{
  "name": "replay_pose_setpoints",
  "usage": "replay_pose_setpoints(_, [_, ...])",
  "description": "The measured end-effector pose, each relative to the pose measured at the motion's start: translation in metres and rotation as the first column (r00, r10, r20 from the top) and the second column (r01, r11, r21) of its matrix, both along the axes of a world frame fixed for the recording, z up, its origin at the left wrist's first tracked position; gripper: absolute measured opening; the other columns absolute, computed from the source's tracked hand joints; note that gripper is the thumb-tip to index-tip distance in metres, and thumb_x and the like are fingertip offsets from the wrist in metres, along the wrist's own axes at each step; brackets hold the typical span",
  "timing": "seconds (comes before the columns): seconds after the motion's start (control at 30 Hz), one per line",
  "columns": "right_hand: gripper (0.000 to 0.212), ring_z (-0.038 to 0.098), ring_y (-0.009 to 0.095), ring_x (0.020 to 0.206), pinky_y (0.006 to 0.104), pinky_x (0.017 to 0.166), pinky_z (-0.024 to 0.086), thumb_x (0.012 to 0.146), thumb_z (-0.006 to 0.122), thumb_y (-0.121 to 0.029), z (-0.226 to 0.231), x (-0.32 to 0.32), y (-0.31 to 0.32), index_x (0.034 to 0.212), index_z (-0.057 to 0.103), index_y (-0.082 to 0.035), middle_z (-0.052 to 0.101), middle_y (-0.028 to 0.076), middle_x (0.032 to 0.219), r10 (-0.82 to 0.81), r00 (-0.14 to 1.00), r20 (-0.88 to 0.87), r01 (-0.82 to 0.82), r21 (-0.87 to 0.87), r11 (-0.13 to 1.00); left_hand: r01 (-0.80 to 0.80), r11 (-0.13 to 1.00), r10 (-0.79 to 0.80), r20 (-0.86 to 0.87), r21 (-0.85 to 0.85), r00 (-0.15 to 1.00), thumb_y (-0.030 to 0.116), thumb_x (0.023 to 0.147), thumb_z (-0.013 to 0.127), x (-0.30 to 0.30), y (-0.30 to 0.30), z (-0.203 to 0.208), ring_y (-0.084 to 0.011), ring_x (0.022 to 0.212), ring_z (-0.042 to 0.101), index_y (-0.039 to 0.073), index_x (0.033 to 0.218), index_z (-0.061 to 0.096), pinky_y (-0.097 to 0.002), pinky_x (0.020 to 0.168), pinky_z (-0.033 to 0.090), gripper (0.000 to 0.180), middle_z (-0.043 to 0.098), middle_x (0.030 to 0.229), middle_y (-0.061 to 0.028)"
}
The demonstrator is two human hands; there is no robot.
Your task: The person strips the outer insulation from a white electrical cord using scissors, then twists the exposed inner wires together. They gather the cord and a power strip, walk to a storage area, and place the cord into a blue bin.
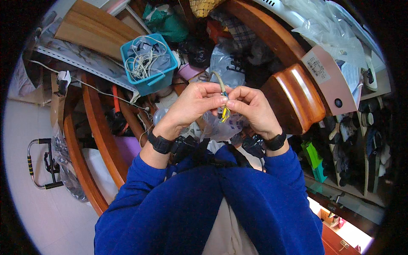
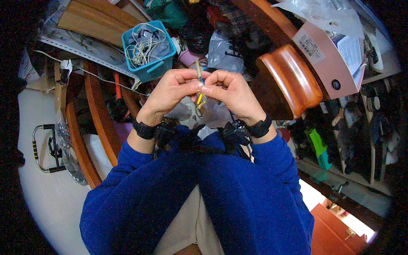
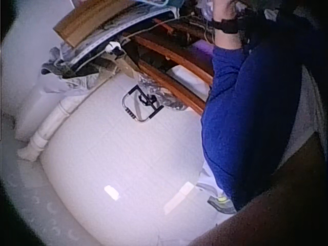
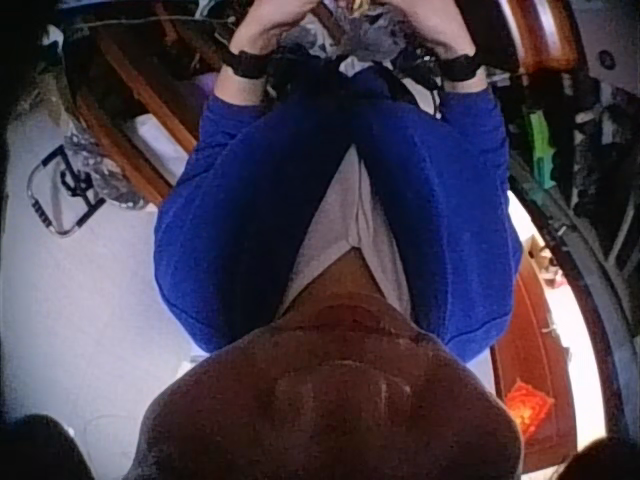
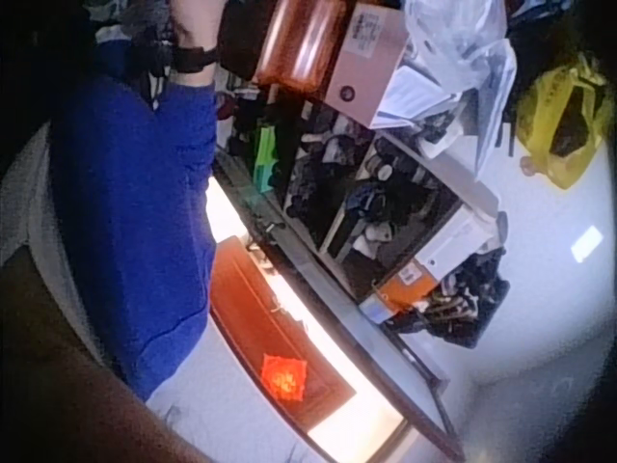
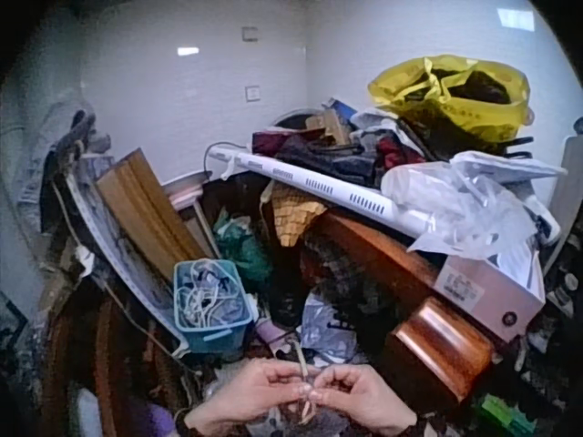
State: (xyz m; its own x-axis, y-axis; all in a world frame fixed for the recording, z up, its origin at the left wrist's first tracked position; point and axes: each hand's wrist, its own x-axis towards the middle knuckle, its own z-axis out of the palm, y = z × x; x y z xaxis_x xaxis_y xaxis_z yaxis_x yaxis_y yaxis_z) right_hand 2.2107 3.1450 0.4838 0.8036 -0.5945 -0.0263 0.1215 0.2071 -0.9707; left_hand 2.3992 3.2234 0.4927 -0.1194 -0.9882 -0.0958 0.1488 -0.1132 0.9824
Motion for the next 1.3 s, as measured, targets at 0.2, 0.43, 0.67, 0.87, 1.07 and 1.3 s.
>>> replay_pose_setpoints(0.2, [0.013,0.055,0.007,0.073,0.0213,0.068,0.046,0.095,0.064,-0.016,-0.007,0.001,-0.003,0.089,0.062,-0.005,0.060,-0.002,0.081,0.087,0.977,0.197,-0.129,0.212,0.969,0.090,0.995,-0.074,-0.339,0.032,0.938,0.017,0.093,0.065,0.003,0.002,-0.002,-0.0109,0.076,0.065,-0.006,0.135,0.049,-0.0203,0.063,0.048,0.051,0.070,0.101,-0.0104])
replay_pose_setpoints(0.43, [0.015,0.055,0.009,0.073,0.0228,0.069,0.044,0.097,0.060,-0.017,-0.007,0.001,-0.002,0.090,0.060,-0.003,0.059,0.000,0.080,0.150,0.949,0.278,-0.222,0.246,0.944,0.137,0.990,-0.135,-0.436,-0.026,0.890,0.019,0.090,0.067,0.007,0.006,-0.001,-0.0107,0.072,0.063,-0.009,0.135,0.047,-0.0205,0.060,0.047,0.057,0.069,0.096,-0.0100])
replay_pose_setpoints(0.67, [0.017,0.055,0.012,0.077,0.0254,0.072,0.044,0.098,0.058,-0.018,-0.009,0.000,-0.002,0.093,0.059,-0.002,0.058,0.002,0.082,0.205,0.929,0.307,-0.280,0.225,0.933,0.137,0.991,-0.125,-0.435,-0.004,0.892,0.018,0.090,0.066,0.010,0.009,-0.007,-0.0115,0.072,0.063,-0.010,0.138,0.044,-0.0238,0.064,0.052,0.060,0.069,0.095,-0.0098])
replay_pose_setpoints(0.87, [0.015,0.054,0.011,0.079,0.0256,0.075,0.045,0.098,0.059,-0.017,-0.008,0.000,0.000,0.096,0.060,-0.002,0.058,0.001,0.086,0.166,0.941,0.294,-0.236,0.225,0.945,0.117,0.993,-0.111,-0.441,-0.014,0.891,0.017,0.091,0.065,0.009,0.011,-0.009,-0.0124,0.073,0.064,-0.008,0.139,0.044,-0.0252,0.066,0.053,0.058,0.067,0.092,-0.0089])
replay_pose_setpoints(1.07, [0.046,0.056,0.007,0.090,0.0205,0.075,0.047,0.086,0.068,0.000,-0.015,0.023,-0.009,0.127,0.048,-0.005,0.053,0.001,0.115,-0.141,0.974,0.176,0.171,-0.171,0.970,0.012,1.000,-0.012,-0.388,-0.001,0.922,0.016,0.091,0.058,0.016,-0.003,0.015,-0.0100,0.055,0.051,-0.006,0.140,0.045,-0.0221,0.054,0.048,0.055,0.053,0.068,-0.0003])
replay_pose_setpoints(1.3, [0.059,0.062,0.009,0.079,0.0247,0.072,0.051,0.079,0.077,-0.009,-0.081,0.090,-0.044,0.131,0.050,-0.003,0.061,0.006,0.116,-0.094,0.994,-0.054,0.072,-0.326,0.943,0.268,0.871,-0.313,-0.044,-0.412,0.949,0.022,0.093,0.054,0.058,-0.015,0.086,-0.0101,0.060,0.054,-0.008,0.132,0.053,-0.0240,0.062,0.050,0.049,0.053,0.068,-0.0010])
